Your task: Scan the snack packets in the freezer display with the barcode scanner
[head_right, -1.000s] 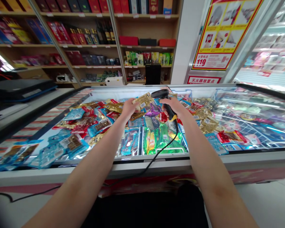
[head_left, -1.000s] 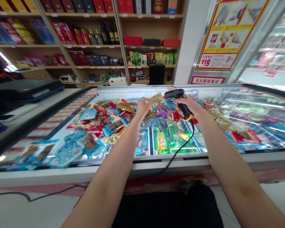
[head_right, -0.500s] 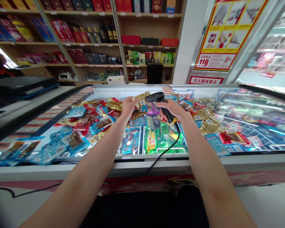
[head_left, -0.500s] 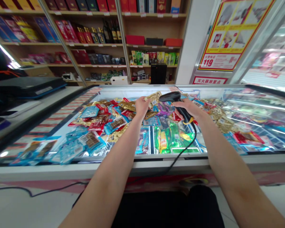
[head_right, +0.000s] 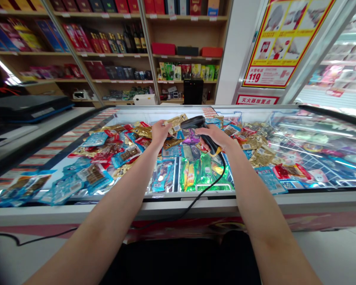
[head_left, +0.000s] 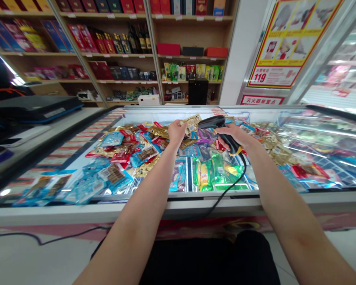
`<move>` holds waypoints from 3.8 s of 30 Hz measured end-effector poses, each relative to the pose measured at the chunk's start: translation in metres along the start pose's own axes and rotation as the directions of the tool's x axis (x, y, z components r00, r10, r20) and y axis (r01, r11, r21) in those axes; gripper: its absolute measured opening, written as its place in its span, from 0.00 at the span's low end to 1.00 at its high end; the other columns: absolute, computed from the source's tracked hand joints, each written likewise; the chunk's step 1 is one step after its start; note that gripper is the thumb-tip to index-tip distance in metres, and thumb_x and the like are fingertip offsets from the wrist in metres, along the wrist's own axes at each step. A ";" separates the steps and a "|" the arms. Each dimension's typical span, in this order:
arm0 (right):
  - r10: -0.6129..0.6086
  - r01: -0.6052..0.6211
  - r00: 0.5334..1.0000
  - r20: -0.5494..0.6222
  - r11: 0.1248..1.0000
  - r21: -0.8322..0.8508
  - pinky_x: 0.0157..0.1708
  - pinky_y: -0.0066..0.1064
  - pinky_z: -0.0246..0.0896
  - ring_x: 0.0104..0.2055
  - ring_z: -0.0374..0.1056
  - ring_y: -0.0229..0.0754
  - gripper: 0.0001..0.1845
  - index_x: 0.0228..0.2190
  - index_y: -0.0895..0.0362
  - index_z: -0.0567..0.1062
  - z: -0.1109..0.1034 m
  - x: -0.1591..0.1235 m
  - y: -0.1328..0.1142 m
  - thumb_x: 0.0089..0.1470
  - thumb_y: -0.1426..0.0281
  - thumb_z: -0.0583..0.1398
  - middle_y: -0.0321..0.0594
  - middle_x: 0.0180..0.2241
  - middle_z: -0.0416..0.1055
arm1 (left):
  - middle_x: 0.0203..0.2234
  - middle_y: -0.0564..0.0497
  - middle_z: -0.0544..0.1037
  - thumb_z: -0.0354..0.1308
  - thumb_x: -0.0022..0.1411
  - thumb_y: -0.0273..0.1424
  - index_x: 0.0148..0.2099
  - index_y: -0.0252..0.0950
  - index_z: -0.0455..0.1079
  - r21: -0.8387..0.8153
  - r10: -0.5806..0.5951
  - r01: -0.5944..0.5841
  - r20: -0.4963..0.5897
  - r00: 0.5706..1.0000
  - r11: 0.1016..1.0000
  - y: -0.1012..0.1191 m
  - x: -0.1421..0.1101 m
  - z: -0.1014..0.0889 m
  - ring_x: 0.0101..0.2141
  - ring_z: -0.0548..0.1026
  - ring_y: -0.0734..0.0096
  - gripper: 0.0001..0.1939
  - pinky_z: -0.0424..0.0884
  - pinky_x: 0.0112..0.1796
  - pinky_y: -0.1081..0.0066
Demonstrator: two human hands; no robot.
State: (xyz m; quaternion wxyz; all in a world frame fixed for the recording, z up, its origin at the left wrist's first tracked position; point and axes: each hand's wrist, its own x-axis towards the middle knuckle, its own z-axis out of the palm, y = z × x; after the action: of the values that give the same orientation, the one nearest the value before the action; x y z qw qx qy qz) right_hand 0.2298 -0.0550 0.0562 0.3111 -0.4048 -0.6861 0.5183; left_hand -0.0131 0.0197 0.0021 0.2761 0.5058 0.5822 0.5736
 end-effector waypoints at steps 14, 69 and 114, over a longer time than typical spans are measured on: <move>0.021 -0.020 1.000 0.010 0.999 -0.031 0.18 0.30 0.60 0.13 0.59 0.38 0.23 0.15 0.55 0.67 0.002 -0.002 -0.003 0.54 0.56 0.61 0.42 0.11 0.65 | 0.30 0.52 0.80 0.58 0.61 0.34 0.45 0.36 0.76 0.066 -0.012 0.011 0.007 1.000 0.998 0.002 0.000 -0.001 0.28 0.79 0.70 0.11 0.74 0.30 0.74; 0.050 0.071 0.946 -0.321 0.933 0.352 0.12 0.26 0.58 0.15 0.61 0.36 0.13 0.32 0.56 0.71 -0.023 0.009 0.010 0.53 0.60 0.65 0.35 0.18 0.69 | 0.53 0.40 0.74 0.57 0.59 0.27 0.55 0.37 0.69 0.441 0.189 0.013 -0.410 0.892 0.897 0.027 -0.008 -0.034 0.56 0.69 0.52 0.20 0.63 0.57 0.55; 0.126 0.031 0.918 -0.375 0.922 0.386 0.10 0.26 0.57 0.13 0.61 0.37 0.10 0.31 0.56 0.69 -0.020 0.011 0.012 0.56 0.63 0.61 0.35 0.16 0.67 | 0.57 0.53 0.76 0.48 0.68 0.41 0.48 0.51 0.79 0.648 0.352 -0.730 0.646 0.678 0.216 -0.037 -0.008 -0.162 0.63 0.65 0.54 0.19 0.43 0.66 0.41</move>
State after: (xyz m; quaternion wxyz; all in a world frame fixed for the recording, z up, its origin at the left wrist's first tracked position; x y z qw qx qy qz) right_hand 0.2440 -0.0342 0.0502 0.5025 -0.4484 -0.4846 0.5582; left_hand -0.1666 -0.0447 -0.0046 -0.1485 0.8386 0.5049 0.1408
